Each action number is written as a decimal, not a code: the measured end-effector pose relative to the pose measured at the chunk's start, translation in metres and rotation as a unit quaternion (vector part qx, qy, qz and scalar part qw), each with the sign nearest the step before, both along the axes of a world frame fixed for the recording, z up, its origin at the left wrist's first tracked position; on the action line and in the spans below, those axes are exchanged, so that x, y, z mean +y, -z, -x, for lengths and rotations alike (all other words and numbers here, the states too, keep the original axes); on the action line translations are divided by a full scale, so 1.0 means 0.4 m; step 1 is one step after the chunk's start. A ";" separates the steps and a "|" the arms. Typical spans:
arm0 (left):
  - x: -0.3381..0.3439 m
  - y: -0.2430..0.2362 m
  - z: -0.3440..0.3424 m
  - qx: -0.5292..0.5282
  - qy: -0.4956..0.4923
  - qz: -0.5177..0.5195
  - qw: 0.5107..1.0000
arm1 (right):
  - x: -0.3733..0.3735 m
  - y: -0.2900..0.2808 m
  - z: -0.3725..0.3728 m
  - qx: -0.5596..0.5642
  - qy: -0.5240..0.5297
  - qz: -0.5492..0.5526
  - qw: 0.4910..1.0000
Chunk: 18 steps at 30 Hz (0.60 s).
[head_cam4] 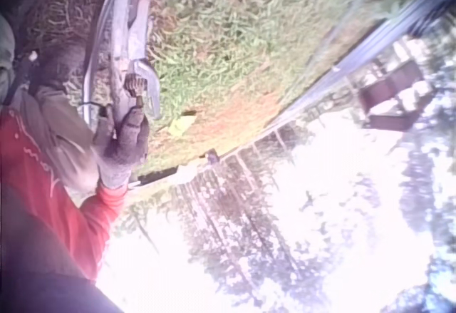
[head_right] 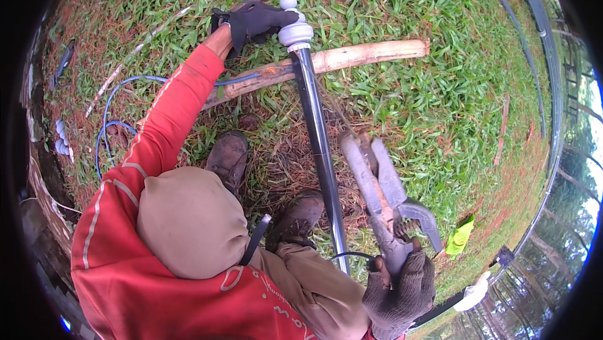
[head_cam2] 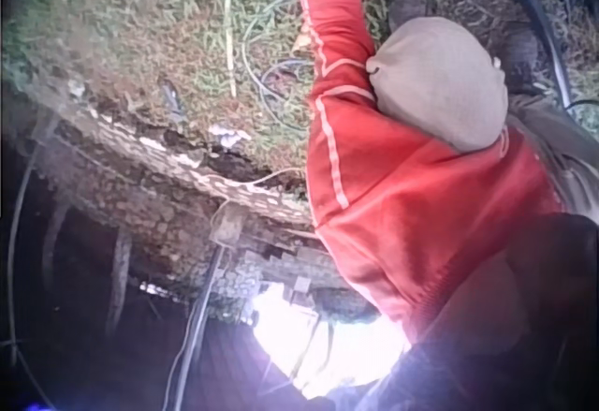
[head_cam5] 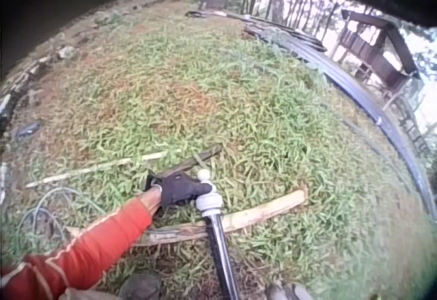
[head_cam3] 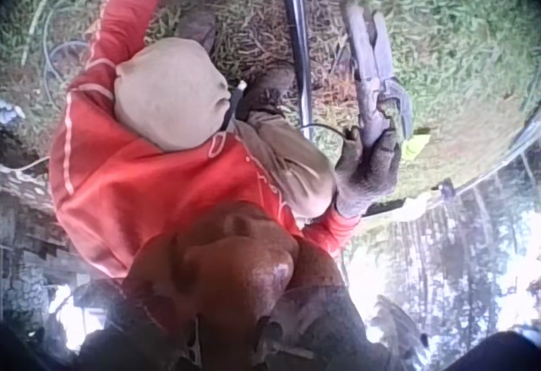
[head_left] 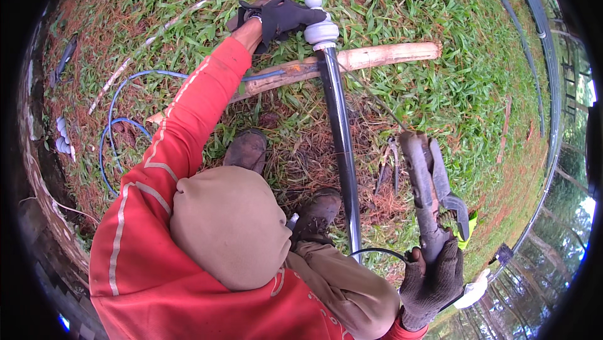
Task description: The person cleans the end of a metal component with pliers and a hammer, slides a decorative fitting onto a metal tube, and welds the fitting to the tube with a welding tool.
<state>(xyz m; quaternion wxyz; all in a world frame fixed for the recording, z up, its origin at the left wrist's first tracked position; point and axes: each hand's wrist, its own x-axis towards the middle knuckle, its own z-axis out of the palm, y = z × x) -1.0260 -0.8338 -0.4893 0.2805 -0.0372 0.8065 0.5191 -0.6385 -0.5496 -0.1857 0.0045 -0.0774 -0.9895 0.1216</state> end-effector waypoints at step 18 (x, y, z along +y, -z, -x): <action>-0.003 0.004 0.001 -0.017 0.007 -0.015 1.000 | 0.007 -0.056 0.075 -0.068 0.071 0.035 0.995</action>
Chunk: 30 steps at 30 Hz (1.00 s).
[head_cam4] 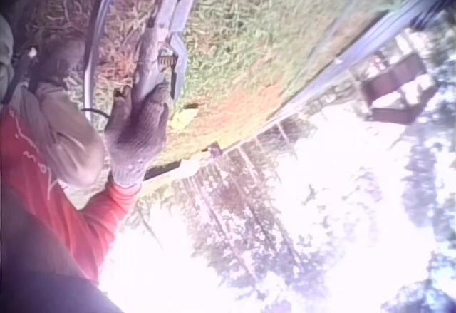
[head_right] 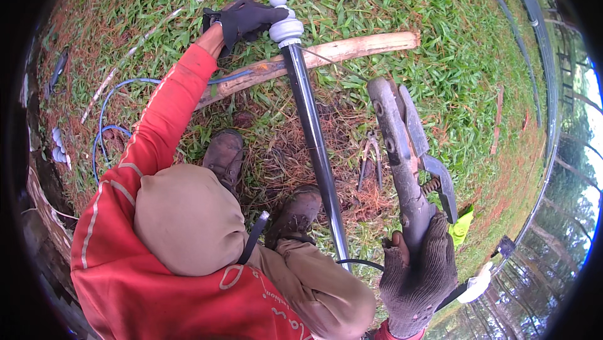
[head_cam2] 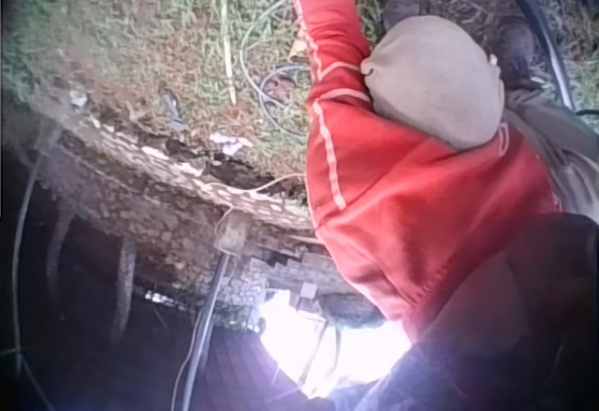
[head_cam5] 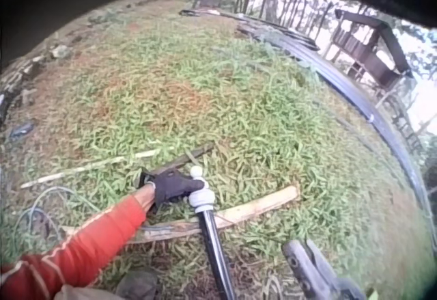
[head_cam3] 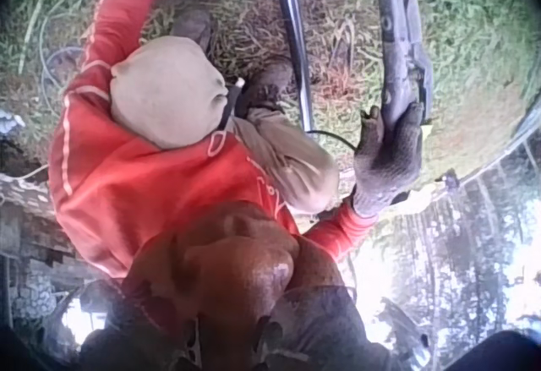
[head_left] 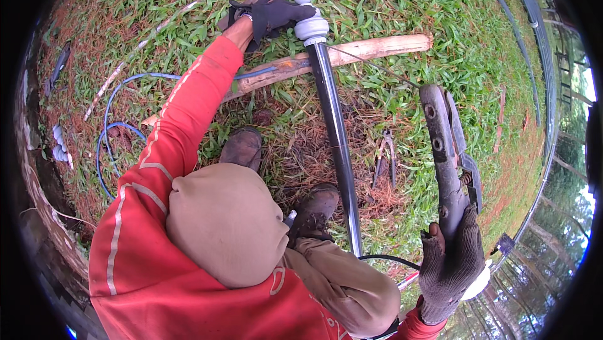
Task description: The person cleans the end of a metal component with pliers and a hammer, slides a decorative fitting onto a metal tube, and welds the fitting to the tube with a welding tool.
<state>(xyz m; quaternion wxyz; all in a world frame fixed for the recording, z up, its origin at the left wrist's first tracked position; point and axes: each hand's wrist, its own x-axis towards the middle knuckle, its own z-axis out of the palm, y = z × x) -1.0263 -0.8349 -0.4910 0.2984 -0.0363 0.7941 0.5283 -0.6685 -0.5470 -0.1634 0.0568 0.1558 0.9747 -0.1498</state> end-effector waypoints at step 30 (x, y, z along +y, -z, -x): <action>0.083 0.168 -0.019 0.254 0.180 -0.252 0.917 | 0.055 0.033 -0.263 0.059 0.037 0.022 0.997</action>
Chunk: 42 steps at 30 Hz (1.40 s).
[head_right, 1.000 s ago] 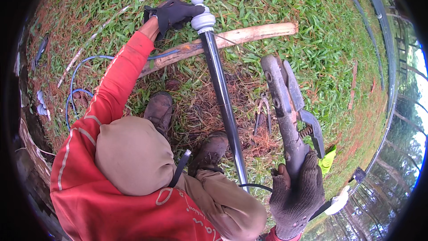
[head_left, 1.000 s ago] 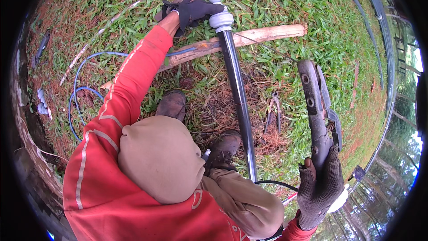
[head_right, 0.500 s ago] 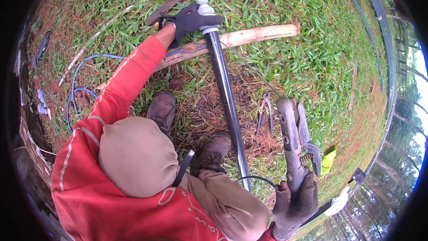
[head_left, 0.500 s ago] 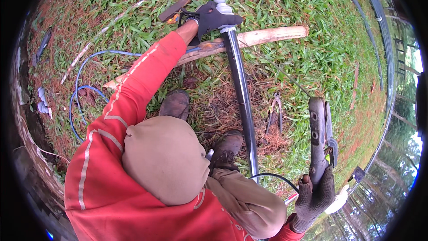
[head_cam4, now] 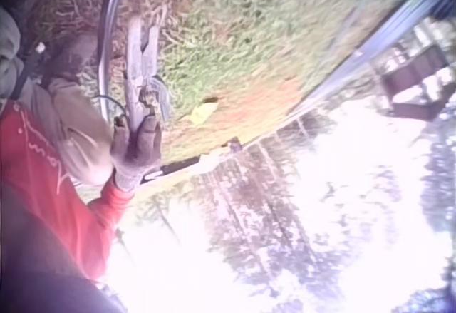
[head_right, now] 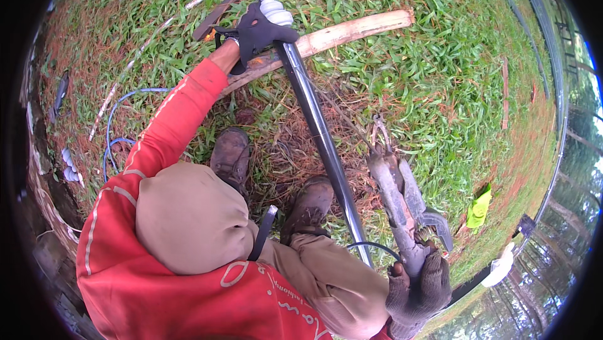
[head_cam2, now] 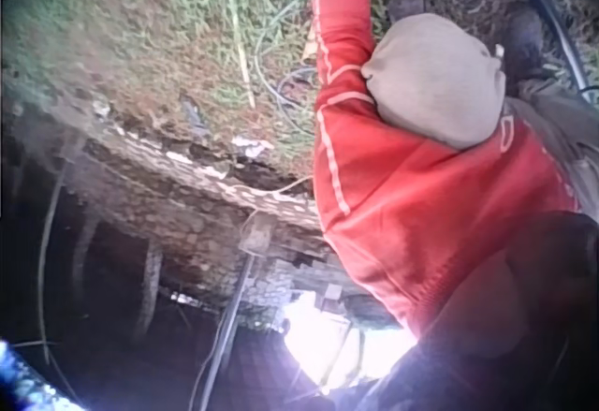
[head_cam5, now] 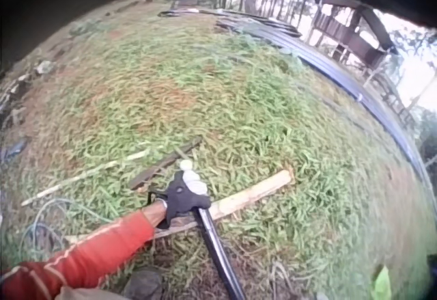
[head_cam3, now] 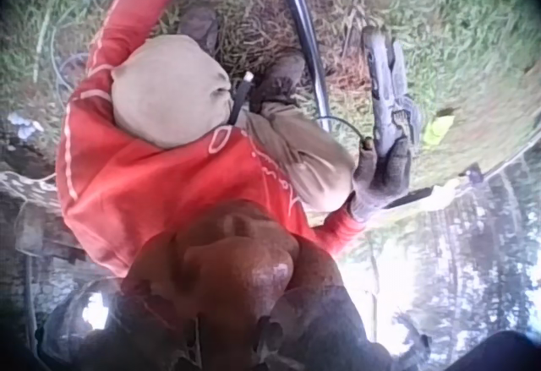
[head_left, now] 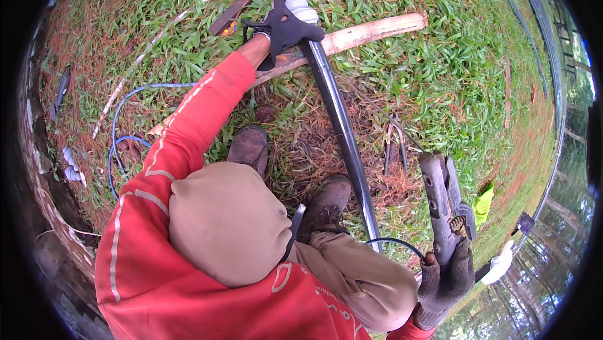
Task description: The person cleans the end of a metal component with pliers and a hammer, slides a decorative fitting onto a metal tube, and welds the fitting to the tube with a welding tool.
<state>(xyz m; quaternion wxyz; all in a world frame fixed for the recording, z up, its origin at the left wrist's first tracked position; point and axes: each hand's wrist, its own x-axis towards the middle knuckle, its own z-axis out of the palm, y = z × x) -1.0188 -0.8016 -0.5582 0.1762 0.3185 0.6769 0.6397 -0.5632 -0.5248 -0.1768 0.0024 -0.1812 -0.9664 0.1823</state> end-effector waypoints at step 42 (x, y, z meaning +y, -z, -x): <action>-0.009 -0.063 -0.032 -0.144 -0.036 -0.034 0.988 | -0.029 -0.031 0.226 -0.039 -0.174 -0.078 0.981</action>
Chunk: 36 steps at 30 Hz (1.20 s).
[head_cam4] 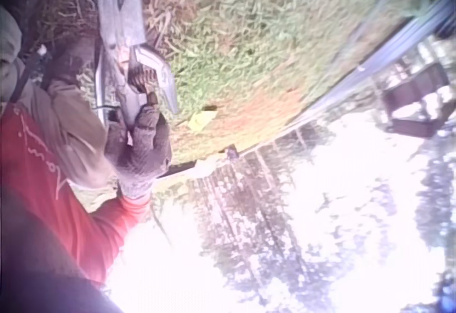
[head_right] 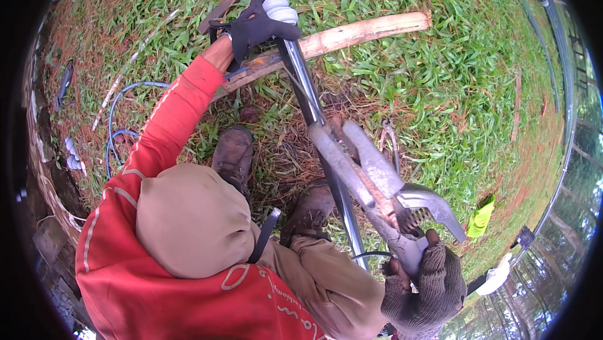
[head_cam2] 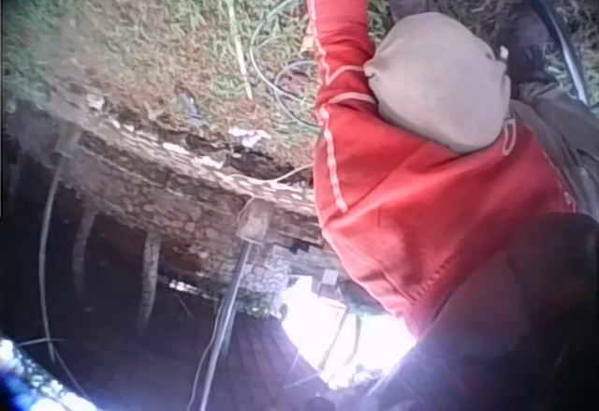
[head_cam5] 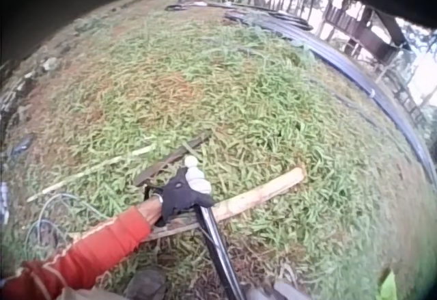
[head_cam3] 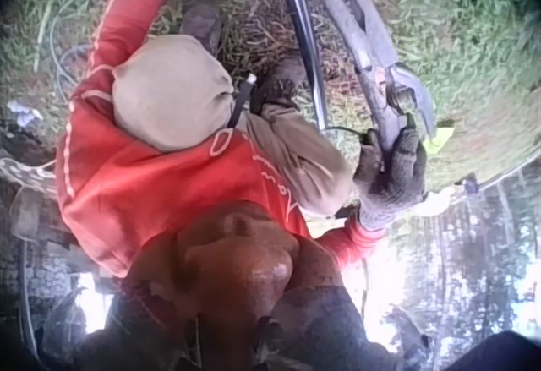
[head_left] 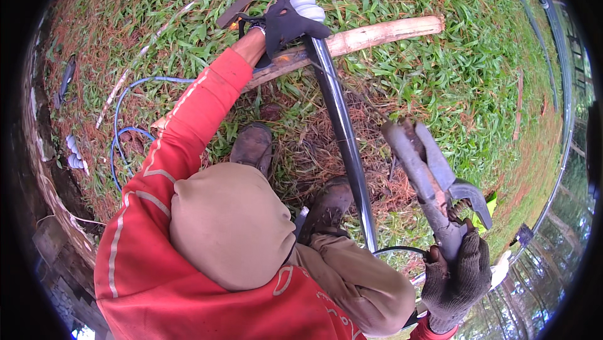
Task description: The person cleans the end of a metal component with pliers and a hammer, slides a decorative fitting onto a metal tube, and welds the fitting to the tube with a welding tool.
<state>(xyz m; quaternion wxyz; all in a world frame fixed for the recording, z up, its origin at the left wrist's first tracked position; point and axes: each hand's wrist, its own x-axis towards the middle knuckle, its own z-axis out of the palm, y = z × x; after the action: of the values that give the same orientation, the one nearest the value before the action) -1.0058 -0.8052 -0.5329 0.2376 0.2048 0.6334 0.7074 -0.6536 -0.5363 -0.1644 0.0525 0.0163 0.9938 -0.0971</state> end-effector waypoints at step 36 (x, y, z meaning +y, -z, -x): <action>-0.069 0.014 0.038 -0.146 -0.092 0.128 0.977 | 0.020 0.095 -0.035 -0.091 0.183 0.117 0.972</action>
<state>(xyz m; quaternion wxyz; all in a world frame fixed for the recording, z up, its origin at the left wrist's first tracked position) -1.0209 -0.8330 -0.5386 0.2857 0.0081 0.6936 0.6612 -0.6398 -0.5284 -0.2025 0.1256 0.2000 0.9467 -0.2191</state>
